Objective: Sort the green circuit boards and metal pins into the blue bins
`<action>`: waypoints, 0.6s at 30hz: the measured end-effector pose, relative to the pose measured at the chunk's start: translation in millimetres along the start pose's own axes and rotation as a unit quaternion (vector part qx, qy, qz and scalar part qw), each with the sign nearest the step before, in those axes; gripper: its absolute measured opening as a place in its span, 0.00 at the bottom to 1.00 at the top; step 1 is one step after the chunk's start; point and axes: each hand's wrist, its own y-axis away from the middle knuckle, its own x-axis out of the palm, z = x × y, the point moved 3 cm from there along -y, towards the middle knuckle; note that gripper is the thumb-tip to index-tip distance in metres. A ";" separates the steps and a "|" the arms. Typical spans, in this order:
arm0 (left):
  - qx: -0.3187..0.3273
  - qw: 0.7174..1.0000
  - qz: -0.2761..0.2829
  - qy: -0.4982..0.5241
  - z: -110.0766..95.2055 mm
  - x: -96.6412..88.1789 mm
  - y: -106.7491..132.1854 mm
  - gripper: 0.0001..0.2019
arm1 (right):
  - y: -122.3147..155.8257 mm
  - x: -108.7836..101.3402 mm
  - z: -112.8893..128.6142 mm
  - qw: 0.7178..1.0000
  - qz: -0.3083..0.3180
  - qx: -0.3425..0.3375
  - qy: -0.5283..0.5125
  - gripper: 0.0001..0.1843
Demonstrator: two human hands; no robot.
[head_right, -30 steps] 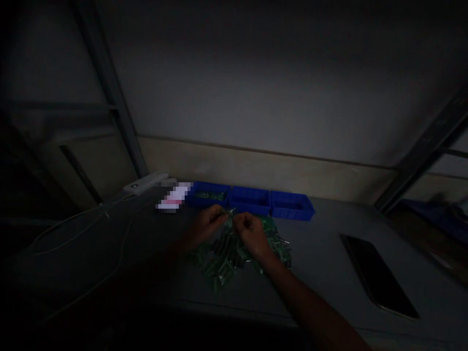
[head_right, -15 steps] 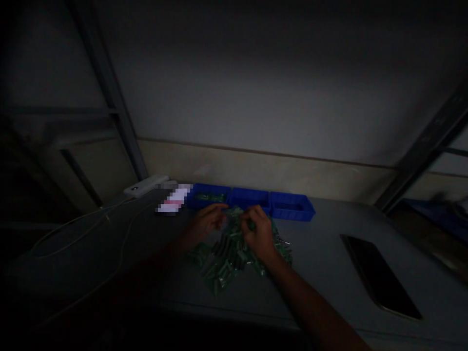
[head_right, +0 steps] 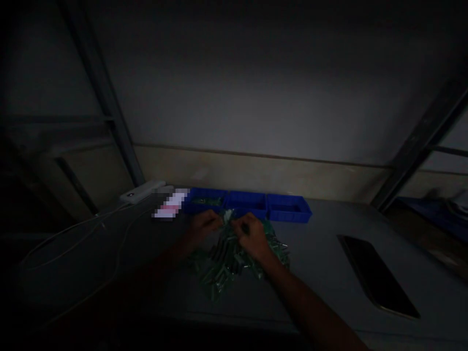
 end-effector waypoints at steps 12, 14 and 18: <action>0.194 0.963 0.008 -0.186 -16.2 1.3 9.8 0.07 | 1.6 9.3 -7.9 0.975 0.007 0.123 -0.183 0.14; 0.171 0.973 0.014 -0.156 -13.9 -0.1 7.1 0.05 | 1.7 7.5 -7.9 0.987 -0.022 0.078 -0.138 0.11; 0.044 0.998 0.044 -0.017 -0.6 0.1 -3.6 0.09 | 3.0 0.6 0.8 0.996 -0.056 -0.062 -0.013 0.06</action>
